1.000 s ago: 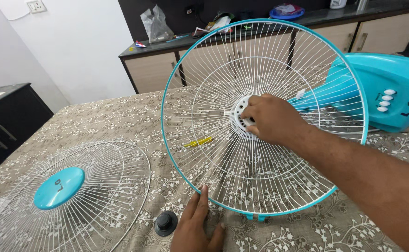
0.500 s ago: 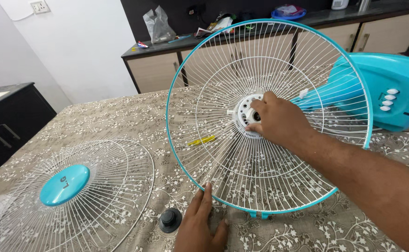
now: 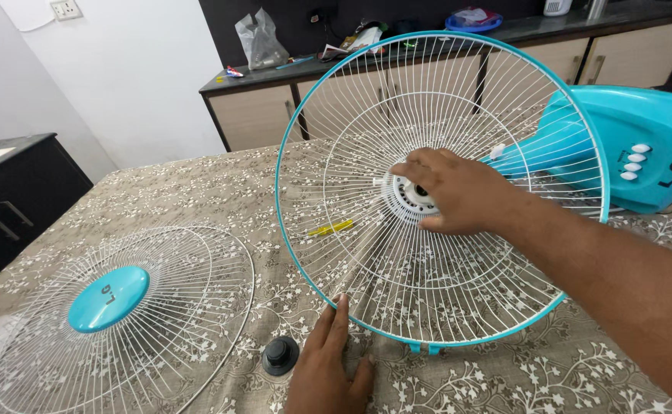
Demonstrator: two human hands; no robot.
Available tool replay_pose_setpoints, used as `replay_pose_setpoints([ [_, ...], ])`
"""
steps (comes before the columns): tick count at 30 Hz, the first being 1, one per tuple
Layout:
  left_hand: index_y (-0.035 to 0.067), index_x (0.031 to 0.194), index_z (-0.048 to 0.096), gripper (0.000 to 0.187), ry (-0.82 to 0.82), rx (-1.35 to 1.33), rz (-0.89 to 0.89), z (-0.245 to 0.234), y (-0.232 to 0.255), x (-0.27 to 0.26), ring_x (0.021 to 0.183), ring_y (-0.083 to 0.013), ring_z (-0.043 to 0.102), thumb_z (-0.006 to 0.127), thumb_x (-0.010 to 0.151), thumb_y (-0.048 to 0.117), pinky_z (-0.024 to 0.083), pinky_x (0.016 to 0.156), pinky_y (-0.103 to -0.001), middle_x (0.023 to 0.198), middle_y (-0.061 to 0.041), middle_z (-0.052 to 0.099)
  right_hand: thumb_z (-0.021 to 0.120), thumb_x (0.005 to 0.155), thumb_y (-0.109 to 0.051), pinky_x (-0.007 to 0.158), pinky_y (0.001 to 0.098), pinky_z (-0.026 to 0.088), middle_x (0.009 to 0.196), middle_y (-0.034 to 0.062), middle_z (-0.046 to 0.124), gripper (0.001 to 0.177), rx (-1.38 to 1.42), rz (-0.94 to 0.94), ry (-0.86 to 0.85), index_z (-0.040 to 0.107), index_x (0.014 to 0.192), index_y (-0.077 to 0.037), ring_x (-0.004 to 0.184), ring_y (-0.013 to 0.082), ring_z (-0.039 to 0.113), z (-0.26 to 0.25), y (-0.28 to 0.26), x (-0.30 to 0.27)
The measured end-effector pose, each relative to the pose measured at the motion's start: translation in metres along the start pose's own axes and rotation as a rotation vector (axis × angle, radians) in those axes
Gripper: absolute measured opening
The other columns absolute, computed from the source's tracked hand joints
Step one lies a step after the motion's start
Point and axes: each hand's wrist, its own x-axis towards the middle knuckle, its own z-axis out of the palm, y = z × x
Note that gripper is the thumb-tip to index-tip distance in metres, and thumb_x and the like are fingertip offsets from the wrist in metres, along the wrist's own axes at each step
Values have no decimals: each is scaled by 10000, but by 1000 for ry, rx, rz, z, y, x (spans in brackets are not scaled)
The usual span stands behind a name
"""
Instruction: The person disassembles a teal LG table fan on a table. They remove the front grille, unscrew and remove the fan blades, detach the rear grille, and then use a screwdriver to remove screws from the front grille's center cap.
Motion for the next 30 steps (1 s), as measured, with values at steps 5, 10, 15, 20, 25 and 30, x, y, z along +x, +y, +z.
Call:
replay_pose_setpoints([
  [5,231,1645,252,984,-33,-6,-44,0,1,-1,1454,-410,364,756,800,227,351,1164,-471,1639,-247,321,809,825,-448,883,390,584,1208,111,627,635,47,271,-45,632,1329,-104,1062,268,673,-8,-23,-3],
  [10,228,1644,267,983,-5,-18,-23,-1,2,-2,1456,-410,368,764,796,227,362,1161,-470,1630,-248,338,843,768,-263,880,380,579,1151,58,683,460,65,157,-68,737,1196,-131,1002,232,691,-17,-19,6],
  [15,220,1643,257,985,1,-23,-21,-1,2,-2,1450,-403,381,755,793,220,370,1156,-461,1637,-232,340,754,849,-82,883,331,597,1160,22,709,200,-184,-246,-178,760,1046,-113,1071,200,671,-20,-10,14],
  [20,209,1642,256,981,3,-4,-20,-1,3,-2,1446,-402,381,763,802,231,365,1153,-459,1636,-227,340,687,835,-49,841,347,603,1168,27,712,276,-27,-300,-12,739,1101,-101,1090,198,675,-16,-15,-1],
  [25,199,1632,285,963,28,-16,-1,0,1,-4,1436,-394,407,762,797,231,381,1147,-447,1627,-223,366,757,836,-537,800,416,591,1124,179,627,715,-14,237,-34,620,1280,7,1016,297,667,-13,-27,-2],
  [30,179,1630,295,954,62,-8,48,1,-1,-5,1427,-411,413,771,805,234,379,1135,-462,1611,-241,384,787,865,-463,856,407,592,1124,148,639,596,6,329,-163,645,1258,-38,1012,285,693,-19,-31,4],
])
